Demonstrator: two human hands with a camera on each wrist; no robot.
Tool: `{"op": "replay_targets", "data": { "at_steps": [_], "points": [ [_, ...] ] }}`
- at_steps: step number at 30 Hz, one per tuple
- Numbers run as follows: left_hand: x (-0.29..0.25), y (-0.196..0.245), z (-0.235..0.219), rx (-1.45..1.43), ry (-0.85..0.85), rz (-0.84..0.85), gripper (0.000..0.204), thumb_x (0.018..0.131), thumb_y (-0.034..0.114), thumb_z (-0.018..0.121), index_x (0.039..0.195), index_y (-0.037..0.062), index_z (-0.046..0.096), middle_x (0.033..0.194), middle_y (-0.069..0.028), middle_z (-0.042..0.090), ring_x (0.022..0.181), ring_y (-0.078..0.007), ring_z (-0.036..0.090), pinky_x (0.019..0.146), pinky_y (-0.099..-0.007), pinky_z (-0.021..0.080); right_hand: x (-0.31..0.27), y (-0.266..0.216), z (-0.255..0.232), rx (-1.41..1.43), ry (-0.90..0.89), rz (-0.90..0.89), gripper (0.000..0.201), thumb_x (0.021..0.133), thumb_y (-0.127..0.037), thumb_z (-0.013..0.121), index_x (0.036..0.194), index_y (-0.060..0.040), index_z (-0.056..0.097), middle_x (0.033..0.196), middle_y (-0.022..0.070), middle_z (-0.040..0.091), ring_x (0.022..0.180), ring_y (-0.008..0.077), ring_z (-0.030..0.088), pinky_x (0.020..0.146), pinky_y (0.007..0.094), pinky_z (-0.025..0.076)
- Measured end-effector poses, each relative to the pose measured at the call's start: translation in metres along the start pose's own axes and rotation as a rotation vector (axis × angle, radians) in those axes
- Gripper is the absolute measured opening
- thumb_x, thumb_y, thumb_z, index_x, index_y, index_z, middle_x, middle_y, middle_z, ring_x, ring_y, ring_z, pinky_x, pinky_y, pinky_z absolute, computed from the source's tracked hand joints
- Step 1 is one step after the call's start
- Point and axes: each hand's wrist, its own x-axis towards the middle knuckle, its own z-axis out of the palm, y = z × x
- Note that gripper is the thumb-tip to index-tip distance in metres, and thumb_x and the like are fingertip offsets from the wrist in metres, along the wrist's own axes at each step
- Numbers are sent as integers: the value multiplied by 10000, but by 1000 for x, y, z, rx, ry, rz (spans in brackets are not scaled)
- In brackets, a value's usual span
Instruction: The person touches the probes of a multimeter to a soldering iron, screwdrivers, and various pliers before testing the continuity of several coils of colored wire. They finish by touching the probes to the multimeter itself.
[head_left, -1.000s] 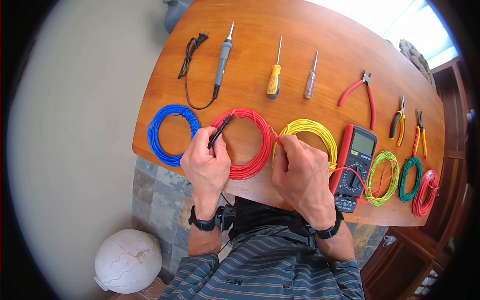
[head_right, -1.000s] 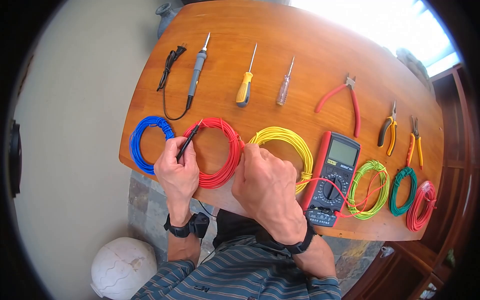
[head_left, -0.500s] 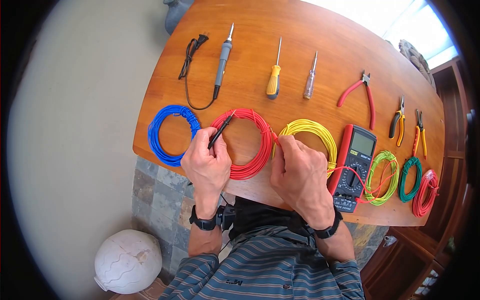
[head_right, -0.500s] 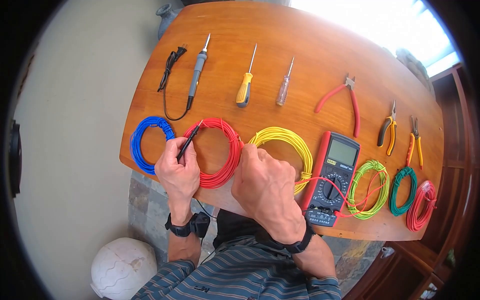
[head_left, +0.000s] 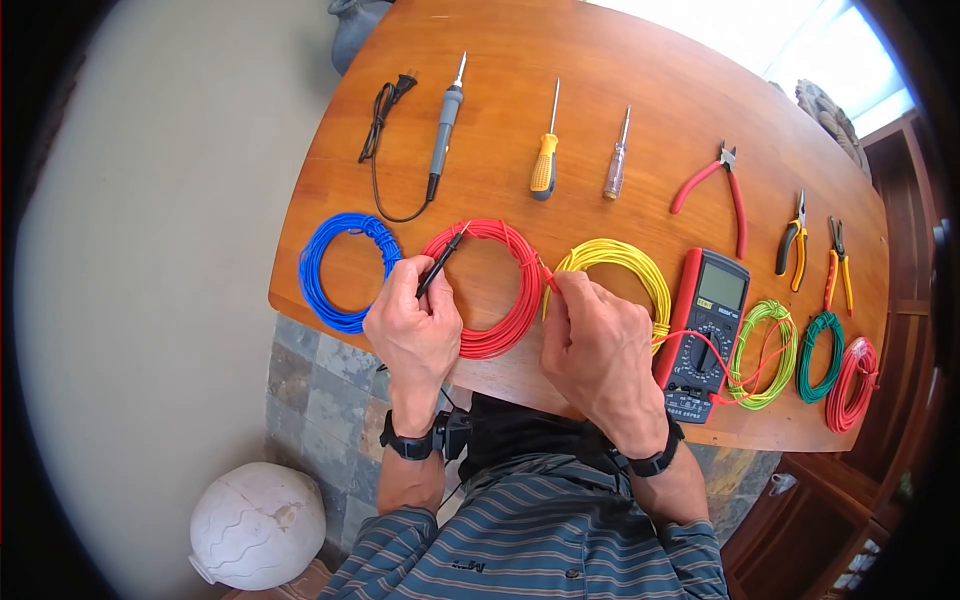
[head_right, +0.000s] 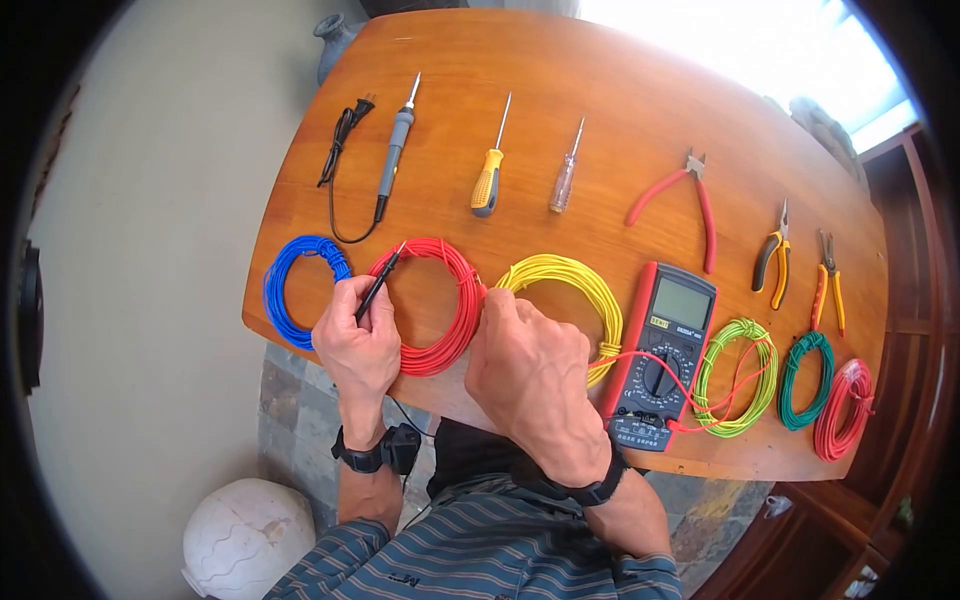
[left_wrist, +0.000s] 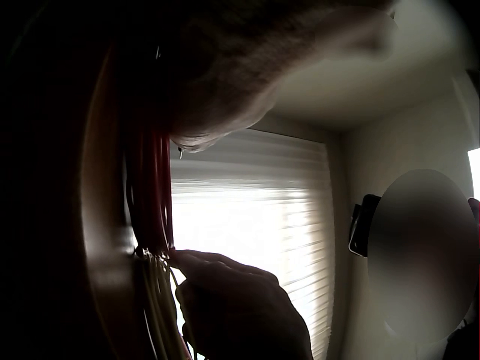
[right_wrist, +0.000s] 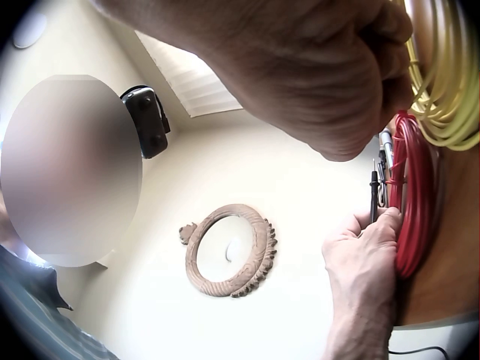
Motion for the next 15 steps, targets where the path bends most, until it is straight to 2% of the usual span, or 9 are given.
{"op": "replay_targets", "data": {
  "at_steps": [15],
  "points": [
    [0, 2, 1, -1, 9, -12, 63, 959, 43, 763, 993, 26, 712, 776, -105, 695, 580, -182, 649, 548, -312, 494, -2, 1, 3, 24, -3, -16, 110, 885, -32, 697, 879, -18, 587, 744, 177, 687, 605, 397, 694, 540, 486, 554]
  ]
}}
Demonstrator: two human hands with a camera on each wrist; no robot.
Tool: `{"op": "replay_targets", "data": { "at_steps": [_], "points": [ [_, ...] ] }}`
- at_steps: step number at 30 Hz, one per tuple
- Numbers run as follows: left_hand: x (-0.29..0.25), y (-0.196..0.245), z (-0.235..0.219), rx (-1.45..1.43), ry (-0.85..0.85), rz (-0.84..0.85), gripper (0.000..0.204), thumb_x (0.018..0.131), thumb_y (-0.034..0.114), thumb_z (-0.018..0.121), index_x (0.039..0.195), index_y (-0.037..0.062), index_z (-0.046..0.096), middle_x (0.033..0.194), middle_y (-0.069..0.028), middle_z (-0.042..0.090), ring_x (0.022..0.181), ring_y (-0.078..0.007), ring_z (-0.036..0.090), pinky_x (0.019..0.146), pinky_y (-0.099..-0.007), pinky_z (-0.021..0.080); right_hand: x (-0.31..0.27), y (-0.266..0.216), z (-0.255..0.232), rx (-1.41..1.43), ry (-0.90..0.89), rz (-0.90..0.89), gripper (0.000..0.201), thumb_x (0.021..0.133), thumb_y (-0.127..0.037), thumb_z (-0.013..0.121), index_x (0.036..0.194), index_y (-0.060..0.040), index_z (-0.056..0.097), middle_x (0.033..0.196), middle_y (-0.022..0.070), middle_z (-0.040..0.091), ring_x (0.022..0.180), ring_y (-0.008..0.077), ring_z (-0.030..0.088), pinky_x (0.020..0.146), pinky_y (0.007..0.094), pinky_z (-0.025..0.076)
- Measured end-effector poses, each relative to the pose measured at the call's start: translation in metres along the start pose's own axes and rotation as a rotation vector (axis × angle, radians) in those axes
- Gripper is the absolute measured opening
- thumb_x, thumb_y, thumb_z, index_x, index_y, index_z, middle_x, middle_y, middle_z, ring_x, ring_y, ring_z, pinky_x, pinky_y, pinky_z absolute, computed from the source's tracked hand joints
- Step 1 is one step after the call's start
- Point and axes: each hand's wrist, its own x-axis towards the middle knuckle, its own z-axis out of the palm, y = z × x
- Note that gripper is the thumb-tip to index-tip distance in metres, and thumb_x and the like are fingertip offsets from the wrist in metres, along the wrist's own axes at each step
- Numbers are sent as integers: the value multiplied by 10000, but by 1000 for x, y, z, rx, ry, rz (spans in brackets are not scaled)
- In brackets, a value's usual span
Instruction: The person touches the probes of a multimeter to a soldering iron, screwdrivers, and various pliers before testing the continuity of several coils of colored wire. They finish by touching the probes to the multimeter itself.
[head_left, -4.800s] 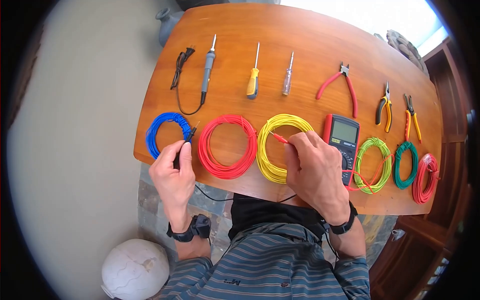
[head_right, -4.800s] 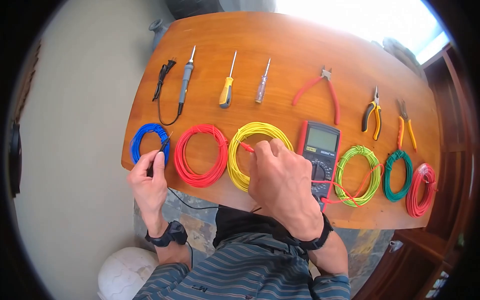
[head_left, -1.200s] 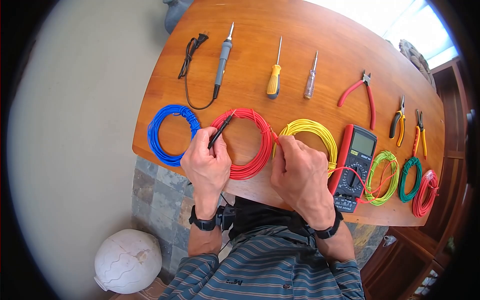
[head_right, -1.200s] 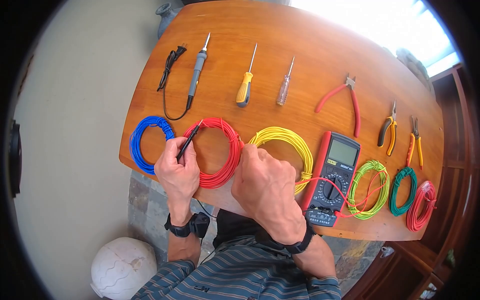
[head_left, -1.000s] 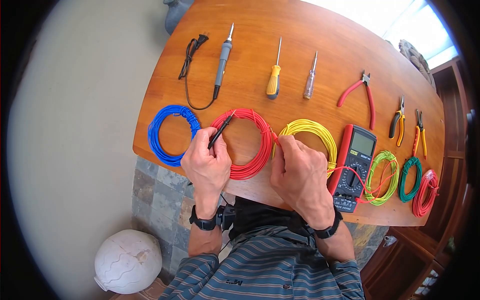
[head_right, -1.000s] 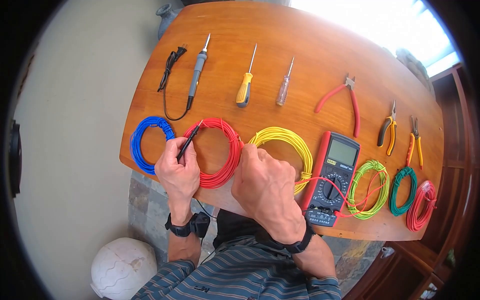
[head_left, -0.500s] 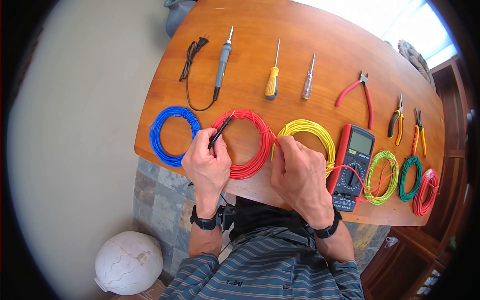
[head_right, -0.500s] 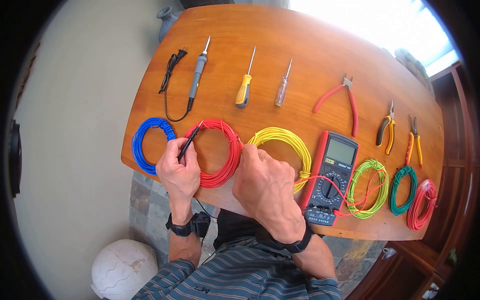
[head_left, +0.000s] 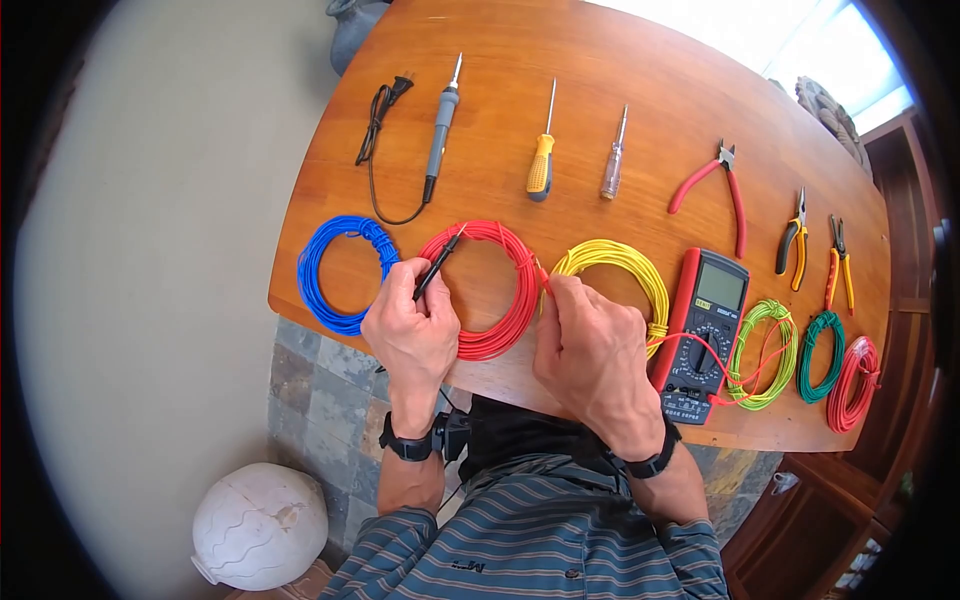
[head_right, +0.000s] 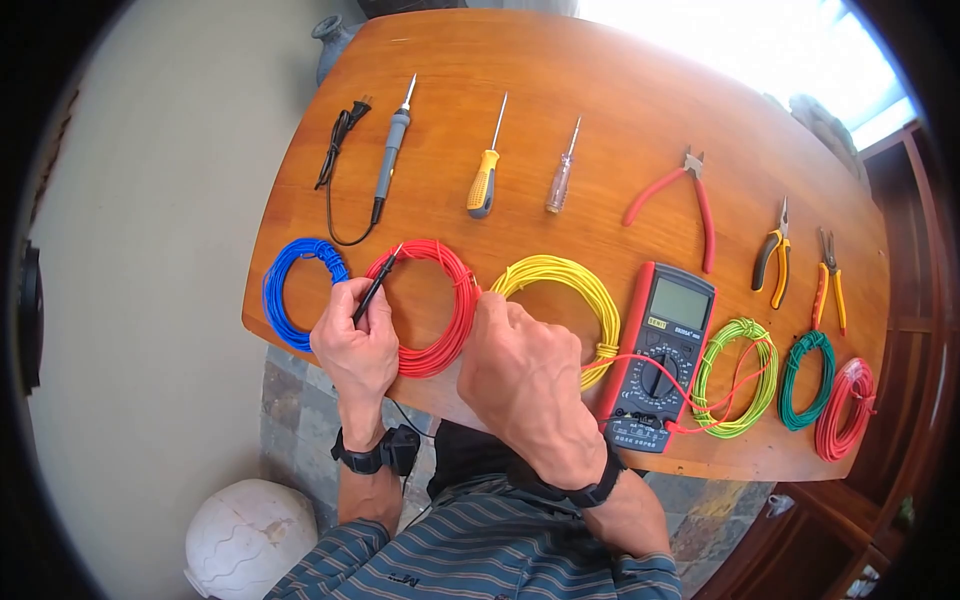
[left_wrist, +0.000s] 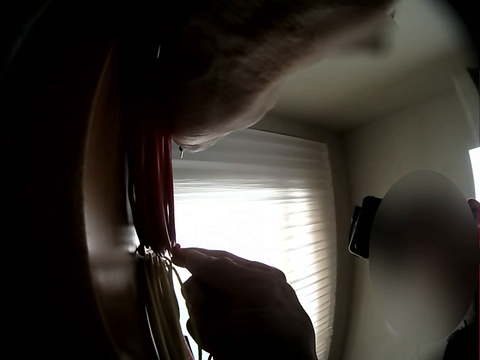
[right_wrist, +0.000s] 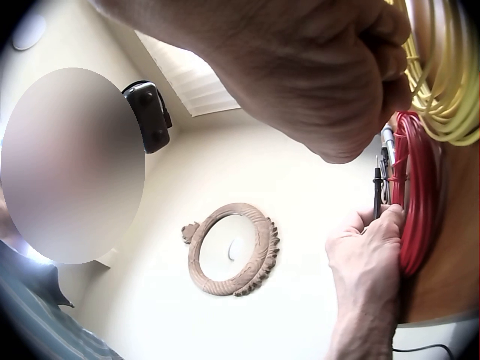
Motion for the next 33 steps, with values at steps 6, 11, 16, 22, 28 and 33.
{"op": "replay_targets", "data": {
  "at_steps": [6, 11, 16, 22, 28, 33],
  "points": [
    [0, 0, 0, 5, 4, 9, 65, 958, 43, 764, 993, 26, 712, 776, -104, 697, 581, -186, 651, 548, -315, 493, -2, 0, 0, 0, 0, -5, 123, 878, -28, 701, 867, -21, 579, 729, 169, 673, 598, 390, 687, 528, 468, 548],
    [0, 1, 1, -5, 5, 14, 79, 1006, 60, 749, 997, 8, 691, 717, -37, 620, 619, -80, 540, 564, -267, 450, -4, -1, 0, 6, 4, 3, 124, 887, -34, 703, 874, -25, 580, 736, 170, 672, 609, 383, 689, 529, 465, 548],
    [0, 2, 0, -3, 0, 0, 82, 1005, 61, 750, 1000, 6, 690, 719, -39, 624, 623, -76, 550, 566, -264, 452, -6, -6, -6, 10, -57, 53, 112, 921, 13, 704, 1030, 36, 689, 831, 208, 716, 732, 390, 731, 625, 450, 574],
    [0, 1, 0, -5, 4, 3, 66, 964, 40, 762, 1002, 17, 713, 772, -102, 695, 582, -164, 646, 549, -303, 495, -6, -6, -3, 83, 22, -12, 102, 900, -30, 708, 925, -15, 610, 748, 172, 672, 631, 373, 693, 538, 451, 542],
    [0, 2, 0, 8, -3, 1, 65, 967, 44, 763, 1001, 18, 713, 771, -100, 695, 579, -158, 645, 546, -299, 494, -7, -4, -2, 71, 38, -13, 103, 909, -40, 709, 976, -5, 640, 762, 167, 682, 630, 371, 692, 532, 452, 536],
    [0, 1, 0, -14, 1, 9, 78, 992, 66, 759, 997, 13, 701, 738, -66, 650, 596, -120, 582, 548, -283, 459, -7, -3, -2, 71, 30, -14, 109, 913, -46, 710, 993, -4, 649, 762, 163, 683, 630, 368, 693, 528, 450, 533]
  ]
}}
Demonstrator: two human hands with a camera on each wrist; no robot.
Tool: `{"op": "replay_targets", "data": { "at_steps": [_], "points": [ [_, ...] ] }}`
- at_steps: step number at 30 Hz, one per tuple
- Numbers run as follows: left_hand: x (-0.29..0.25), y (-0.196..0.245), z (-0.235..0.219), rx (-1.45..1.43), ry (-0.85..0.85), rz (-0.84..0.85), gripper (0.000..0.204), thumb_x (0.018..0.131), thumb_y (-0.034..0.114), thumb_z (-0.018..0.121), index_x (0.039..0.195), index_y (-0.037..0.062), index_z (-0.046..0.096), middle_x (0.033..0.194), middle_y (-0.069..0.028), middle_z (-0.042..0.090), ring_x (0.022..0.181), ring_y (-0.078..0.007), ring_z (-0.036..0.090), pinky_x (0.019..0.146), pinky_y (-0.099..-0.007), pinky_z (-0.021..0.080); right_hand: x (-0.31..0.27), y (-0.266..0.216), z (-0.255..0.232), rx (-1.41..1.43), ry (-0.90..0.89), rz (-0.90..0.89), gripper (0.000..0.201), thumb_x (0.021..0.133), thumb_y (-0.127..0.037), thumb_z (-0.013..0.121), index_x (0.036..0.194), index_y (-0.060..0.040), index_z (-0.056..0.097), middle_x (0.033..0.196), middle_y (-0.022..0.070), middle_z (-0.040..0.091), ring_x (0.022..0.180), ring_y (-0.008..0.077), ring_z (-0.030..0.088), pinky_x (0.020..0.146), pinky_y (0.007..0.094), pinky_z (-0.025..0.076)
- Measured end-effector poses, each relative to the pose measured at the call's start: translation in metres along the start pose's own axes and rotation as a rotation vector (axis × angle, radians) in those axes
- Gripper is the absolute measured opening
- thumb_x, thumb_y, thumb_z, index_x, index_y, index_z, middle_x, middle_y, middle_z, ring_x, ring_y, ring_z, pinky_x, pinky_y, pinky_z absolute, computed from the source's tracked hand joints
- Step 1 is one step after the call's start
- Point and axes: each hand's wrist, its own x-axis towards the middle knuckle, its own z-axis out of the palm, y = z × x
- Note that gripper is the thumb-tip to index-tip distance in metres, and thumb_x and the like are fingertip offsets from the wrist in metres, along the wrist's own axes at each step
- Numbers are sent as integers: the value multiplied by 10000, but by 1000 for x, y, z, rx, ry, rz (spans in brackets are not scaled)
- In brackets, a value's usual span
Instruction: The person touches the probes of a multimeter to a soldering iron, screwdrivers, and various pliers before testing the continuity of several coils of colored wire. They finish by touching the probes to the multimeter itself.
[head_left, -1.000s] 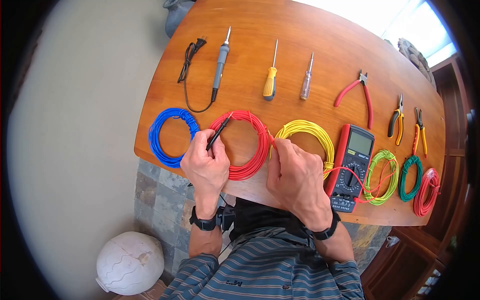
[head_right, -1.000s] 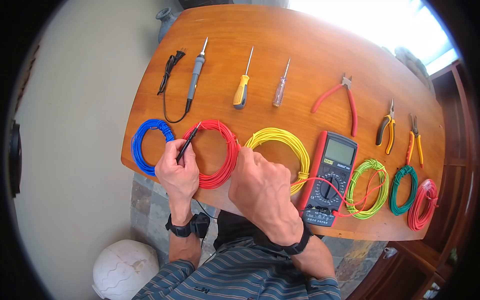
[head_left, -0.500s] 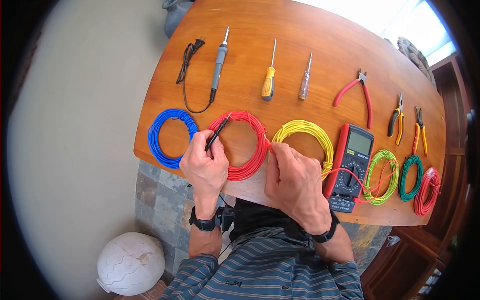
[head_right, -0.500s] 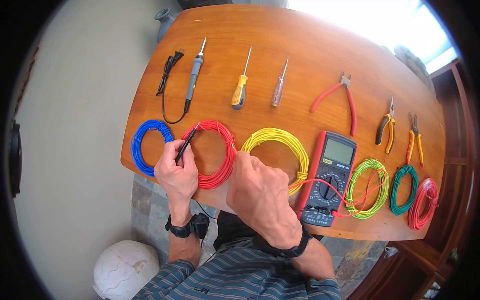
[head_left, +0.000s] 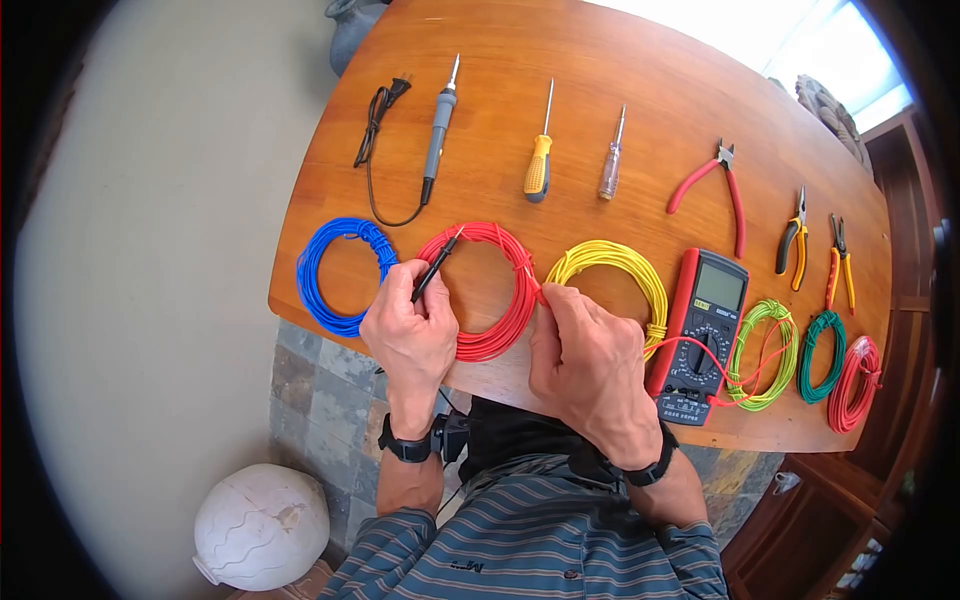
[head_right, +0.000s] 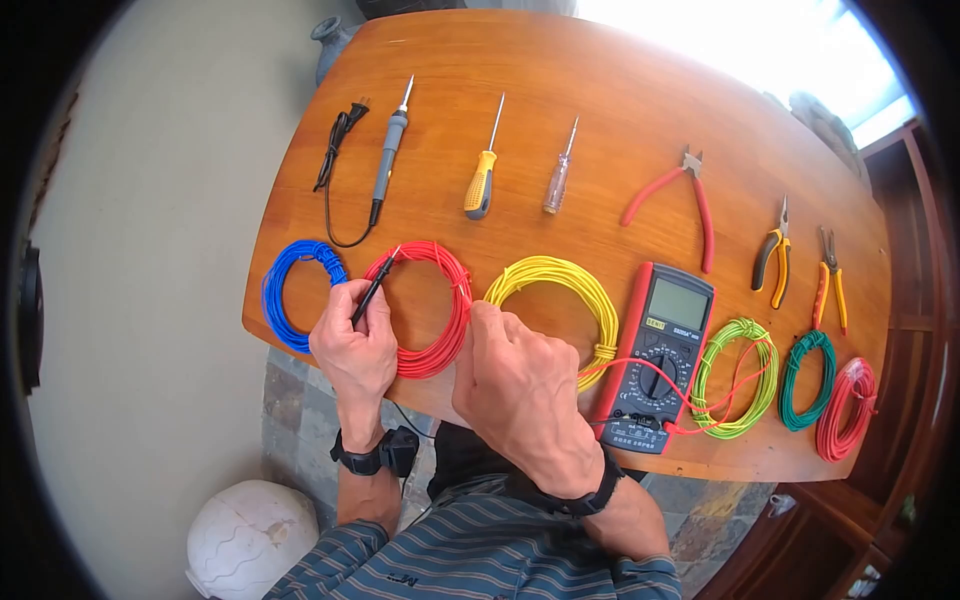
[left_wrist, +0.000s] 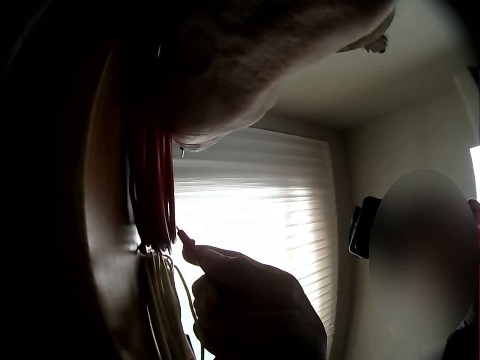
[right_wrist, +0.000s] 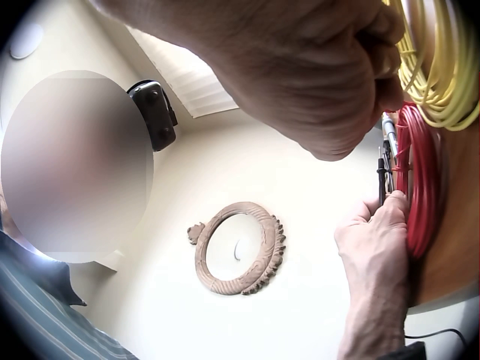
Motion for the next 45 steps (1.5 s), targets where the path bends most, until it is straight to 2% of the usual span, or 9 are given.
{"op": "replay_targets", "data": {
  "at_steps": [1, 2, 4, 13, 19, 28, 45],
  "points": [
    [0, 0, 0, -7, 4, 13, 102, 1013, 84, 756, 995, 8, 690, 705, -29, 606, 609, -71, 516, 548, -262, 422, 0, 0, 0, 1, 6, -4, 110, 914, -46, 711, 996, -3, 651, 763, 162, 684, 631, 367, 693, 529, 448, 533],
    [0, 0, 0, -6, 5, 14, 102, 1013, 84, 756, 995, 8, 690, 705, -29, 606, 609, -71, 516, 548, -262, 422, 1, 0, 0, 1, 12, -9, 112, 915, -47, 711, 1000, -2, 653, 763, 161, 684, 631, 366, 693, 531, 447, 533],
    [1, 3, -3, 18, -27, -2, 108, 978, 93, 786, 997, 19, 711, 787, -113, 696, 612, -204, 664, 574, -324, 512, 1, 1, 0, 7, 23, -14, 113, 917, -48, 712, 1003, -2, 655, 766, 160, 686, 633, 365, 695, 532, 446, 532],
    [2, 14, -13, 106, -108, 0, 232, 1007, 235, 792, 1008, 15, 717, 819, -126, 688, 639, -274, 630, 613, -383, 494, -2, 4, -3, 23, 46, -13, 112, 934, -64, 719, 1011, -4, 663, 773, 161, 691, 631, 358, 695, 537, 441, 530],
    [-4, 20, -22, 79, -165, -60, 221, 1036, 213, 753, 1004, -3, 724, 804, -127, 665, 625, -252, 595, 604, -379, 476, -6, 11, -5, 26, 44, 1, 104, 934, -64, 720, 989, -7, 654, 767, 157, 683, 625, 363, 686, 535, 441, 524],
    [-11, 21, -24, 41, -148, -31, 180, 1023, 160, 760, 1014, -17, 729, 803, -129, 665, 603, -230, 596, 571, -362, 467, -8, 11, -5, 47, 27, 16, 98, 929, -56, 717, 945, -15, 629, 757, 156, 667, 613, 371, 674, 531, 447, 513],
    [-12, 20, -27, 64, -186, -16, 171, 1001, 152, 784, 1008, -12, 737, 802, -121, 660, 603, -229, 620, 573, -367, 477, -9, 11, -4, 42, 38, 11, 95, 929, -43, 710, 921, -14, 619, 764, 164, 671, 623, 381, 679, 537, 455, 518]
  ]
}}
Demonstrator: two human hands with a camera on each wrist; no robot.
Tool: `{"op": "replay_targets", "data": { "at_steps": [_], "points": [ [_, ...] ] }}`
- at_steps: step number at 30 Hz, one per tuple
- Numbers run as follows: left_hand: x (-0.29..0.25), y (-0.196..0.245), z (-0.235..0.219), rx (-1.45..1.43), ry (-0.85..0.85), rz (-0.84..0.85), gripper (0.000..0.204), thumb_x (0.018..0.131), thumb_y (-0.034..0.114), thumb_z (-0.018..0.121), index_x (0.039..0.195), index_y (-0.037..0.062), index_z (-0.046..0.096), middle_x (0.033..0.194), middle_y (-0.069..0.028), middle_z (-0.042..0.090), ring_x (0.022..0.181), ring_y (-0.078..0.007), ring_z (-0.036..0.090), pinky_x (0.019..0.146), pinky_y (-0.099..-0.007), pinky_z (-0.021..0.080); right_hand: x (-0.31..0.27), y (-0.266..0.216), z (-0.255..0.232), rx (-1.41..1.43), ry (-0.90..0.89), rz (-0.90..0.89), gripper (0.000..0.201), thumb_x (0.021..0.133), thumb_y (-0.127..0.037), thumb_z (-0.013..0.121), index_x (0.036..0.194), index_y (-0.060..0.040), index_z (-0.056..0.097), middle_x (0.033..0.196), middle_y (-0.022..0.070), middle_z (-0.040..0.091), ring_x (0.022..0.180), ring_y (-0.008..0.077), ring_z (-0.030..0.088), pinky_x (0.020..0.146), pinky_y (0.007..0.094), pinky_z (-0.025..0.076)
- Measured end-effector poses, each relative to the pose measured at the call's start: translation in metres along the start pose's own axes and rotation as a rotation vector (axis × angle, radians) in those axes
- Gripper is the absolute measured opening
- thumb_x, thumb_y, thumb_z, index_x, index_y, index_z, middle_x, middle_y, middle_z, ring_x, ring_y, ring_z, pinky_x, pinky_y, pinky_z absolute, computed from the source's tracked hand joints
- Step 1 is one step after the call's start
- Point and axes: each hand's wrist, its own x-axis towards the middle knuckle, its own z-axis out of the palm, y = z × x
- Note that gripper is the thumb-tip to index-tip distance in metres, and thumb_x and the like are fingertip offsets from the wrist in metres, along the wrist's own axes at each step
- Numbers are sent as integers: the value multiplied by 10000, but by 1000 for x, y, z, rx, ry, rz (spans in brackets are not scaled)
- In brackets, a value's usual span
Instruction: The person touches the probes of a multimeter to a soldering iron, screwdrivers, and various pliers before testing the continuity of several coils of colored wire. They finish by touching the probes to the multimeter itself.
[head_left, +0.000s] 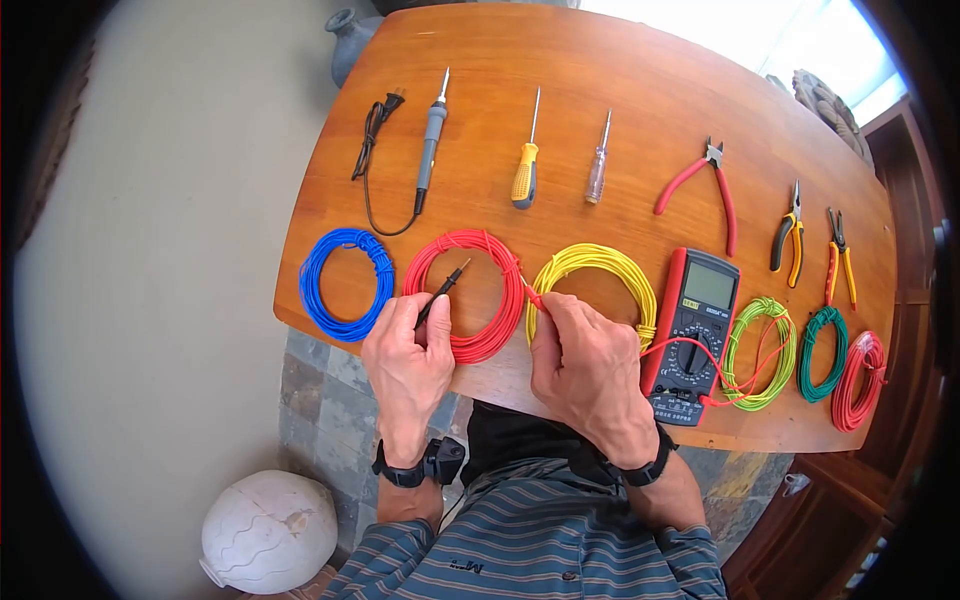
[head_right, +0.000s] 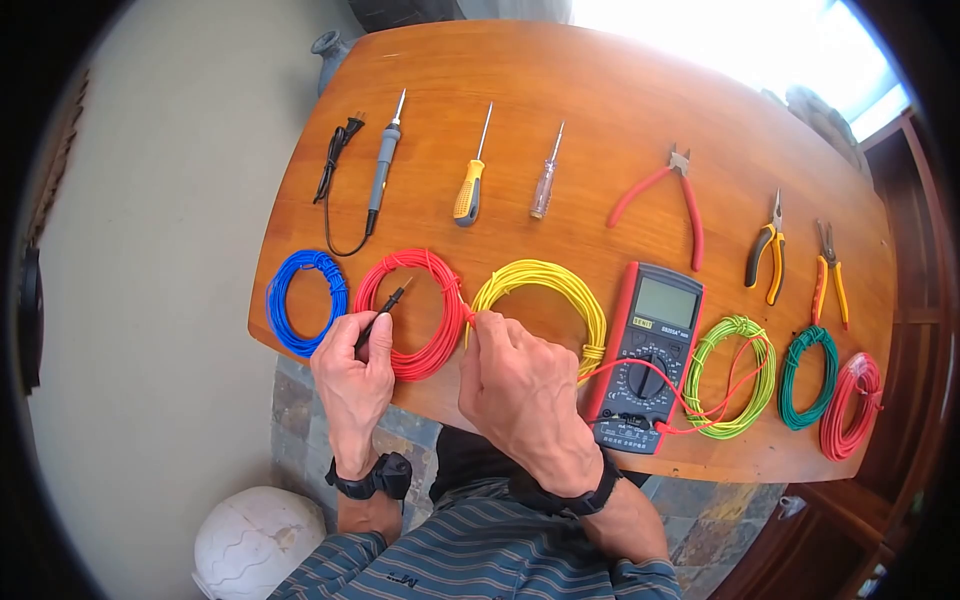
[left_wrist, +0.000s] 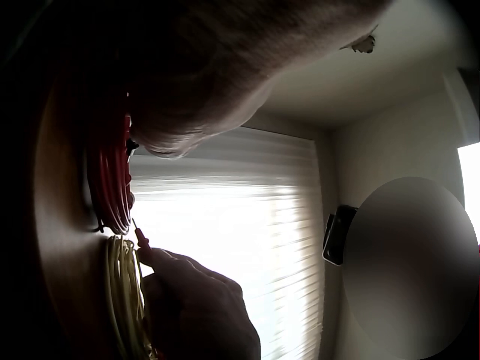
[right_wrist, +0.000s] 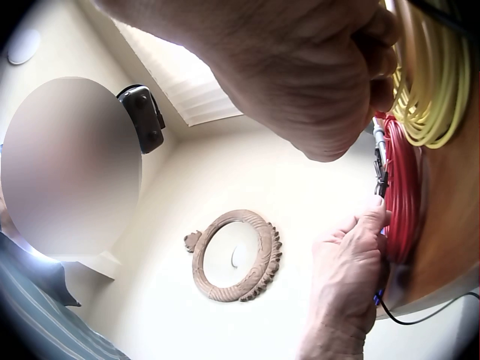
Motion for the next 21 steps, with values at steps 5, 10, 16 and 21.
{"op": "replay_targets", "data": {
  "at_steps": [5, 10, 16, 21],
  "points": [
    [0, 1, -1, 7, -6, -5, 169, 998, 152, 788, 1007, -9, 739, 798, -117, 657, 602, -227, 621, 570, -367, 474, 0, 0, 0, -8, -6, 8, 96, 927, -42, 711, 918, -13, 620, 744, 164, 665, 613, 378, 676, 529, 456, 513],
    [0, -1, 2, -22, 25, 17, 189, 1010, 148, 785, 992, -34, 733, 740, -60, 599, 584, -104, 469, 545, -295, 392, 0, 1, 1, -1, -1, 3, 97, 933, -45, 711, 919, -13, 620, 754, 164, 668, 618, 380, 675, 534, 453, 514],
    [0, 1, 2, -14, 28, 17, 179, 1004, 141, 787, 987, -30, 735, 745, -70, 611, 576, -115, 479, 546, -302, 395, 0, 0, 0, 6, 4, 5, 98, 944, -46, 707, 914, -16, 618, 760, 163, 667, 624, 381, 674, 537, 453, 512],
    [0, 0, 2, 19, 10, 15, 166, 996, 148, 790, 988, -10, 739, 767, -96, 630, 572, -183, 549, 549, -344, 433, 0, 0, 0, 9, 10, 3, 101, 947, -47, 706, 911, -17, 616, 757, 163, 665, 620, 382, 672, 535, 454, 509]
  ]
}}
